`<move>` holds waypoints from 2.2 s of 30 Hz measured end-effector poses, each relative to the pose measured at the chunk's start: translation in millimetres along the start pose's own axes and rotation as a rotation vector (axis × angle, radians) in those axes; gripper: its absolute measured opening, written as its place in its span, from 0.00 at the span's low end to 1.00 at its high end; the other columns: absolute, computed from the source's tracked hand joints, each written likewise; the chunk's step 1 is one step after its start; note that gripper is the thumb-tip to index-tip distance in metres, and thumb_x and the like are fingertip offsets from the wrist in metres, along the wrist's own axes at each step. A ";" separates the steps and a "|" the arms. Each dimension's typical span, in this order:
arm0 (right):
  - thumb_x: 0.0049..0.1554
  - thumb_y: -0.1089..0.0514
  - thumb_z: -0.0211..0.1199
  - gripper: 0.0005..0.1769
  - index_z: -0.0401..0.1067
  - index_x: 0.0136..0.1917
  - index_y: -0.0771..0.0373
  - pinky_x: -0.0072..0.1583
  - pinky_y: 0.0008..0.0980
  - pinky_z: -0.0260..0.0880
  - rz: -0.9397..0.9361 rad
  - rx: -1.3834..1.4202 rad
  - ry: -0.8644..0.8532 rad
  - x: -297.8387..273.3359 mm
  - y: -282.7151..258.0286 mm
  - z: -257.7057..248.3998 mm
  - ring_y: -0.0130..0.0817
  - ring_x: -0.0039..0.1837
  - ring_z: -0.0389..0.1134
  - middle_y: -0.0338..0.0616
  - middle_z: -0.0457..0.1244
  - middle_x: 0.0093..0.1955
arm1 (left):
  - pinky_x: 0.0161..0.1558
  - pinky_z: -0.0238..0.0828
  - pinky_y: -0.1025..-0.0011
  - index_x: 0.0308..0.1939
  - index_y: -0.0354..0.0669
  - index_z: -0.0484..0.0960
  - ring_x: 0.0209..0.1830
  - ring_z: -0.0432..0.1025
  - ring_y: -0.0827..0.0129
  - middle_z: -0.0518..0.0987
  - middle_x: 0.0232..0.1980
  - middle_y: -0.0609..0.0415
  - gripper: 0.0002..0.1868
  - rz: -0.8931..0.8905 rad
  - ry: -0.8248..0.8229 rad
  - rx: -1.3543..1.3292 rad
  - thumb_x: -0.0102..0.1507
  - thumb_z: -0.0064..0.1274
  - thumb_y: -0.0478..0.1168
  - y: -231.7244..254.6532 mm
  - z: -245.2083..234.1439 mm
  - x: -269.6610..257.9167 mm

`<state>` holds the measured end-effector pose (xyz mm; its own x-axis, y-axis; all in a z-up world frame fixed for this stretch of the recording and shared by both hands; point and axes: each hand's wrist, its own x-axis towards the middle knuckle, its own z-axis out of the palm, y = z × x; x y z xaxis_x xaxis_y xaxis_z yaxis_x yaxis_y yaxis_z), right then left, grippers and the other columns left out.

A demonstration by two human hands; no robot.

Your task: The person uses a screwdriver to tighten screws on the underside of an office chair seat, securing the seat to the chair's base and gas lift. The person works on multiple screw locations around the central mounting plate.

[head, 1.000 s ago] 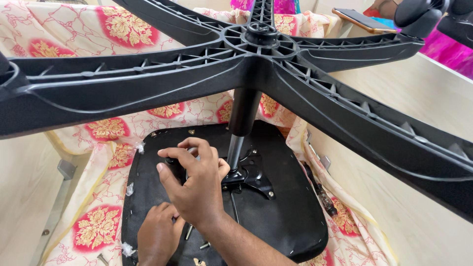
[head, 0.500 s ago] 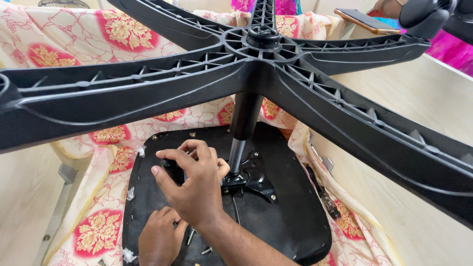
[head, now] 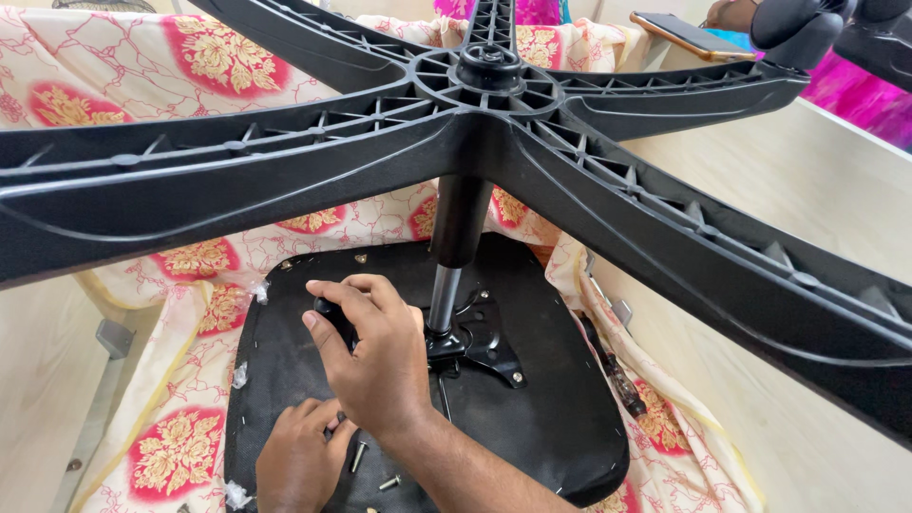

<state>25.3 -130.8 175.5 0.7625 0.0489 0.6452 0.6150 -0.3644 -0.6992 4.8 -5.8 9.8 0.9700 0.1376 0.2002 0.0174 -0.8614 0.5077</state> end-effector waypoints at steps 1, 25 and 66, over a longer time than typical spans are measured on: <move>0.59 0.60 0.67 0.12 0.78 0.57 0.64 0.37 0.25 0.67 0.006 -0.011 -0.001 -0.6 -0.3 -0.6 0.24 0.35 0.65 0.41 0.66 0.47 | 0.42 0.75 0.62 0.41 0.56 0.86 0.39 0.76 0.63 0.81 0.33 0.62 0.12 0.004 -0.001 0.001 0.55 0.64 0.48 -0.2 0.2 0.3; 0.59 0.60 0.66 0.14 0.76 0.59 0.60 0.51 0.30 0.74 0.075 0.041 -0.071 -8.0 1.3 -9.3 0.31 0.53 0.69 0.45 0.62 0.57 | 0.44 0.75 0.63 0.41 0.58 0.86 0.41 0.76 0.63 0.82 0.36 0.62 0.11 0.033 0.007 0.014 0.56 0.62 0.49 -3.2 3.4 -0.9; 0.65 0.60 0.53 0.15 0.73 0.63 0.59 0.64 0.40 0.58 0.035 -0.043 -0.054 -10.8 0.0 -0.6 0.33 0.61 0.68 0.40 0.67 0.59 | 0.41 0.74 0.60 0.44 0.53 0.86 0.40 0.75 0.59 0.81 0.36 0.61 0.14 0.101 0.054 -0.031 0.55 0.62 0.45 -8.7 5.8 0.1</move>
<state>17.0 -131.9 168.6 0.7940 0.0851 0.6020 0.5792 -0.4067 -0.7065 6.1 -1.1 0.5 0.9520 0.0775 0.2961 -0.0884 -0.8566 0.5084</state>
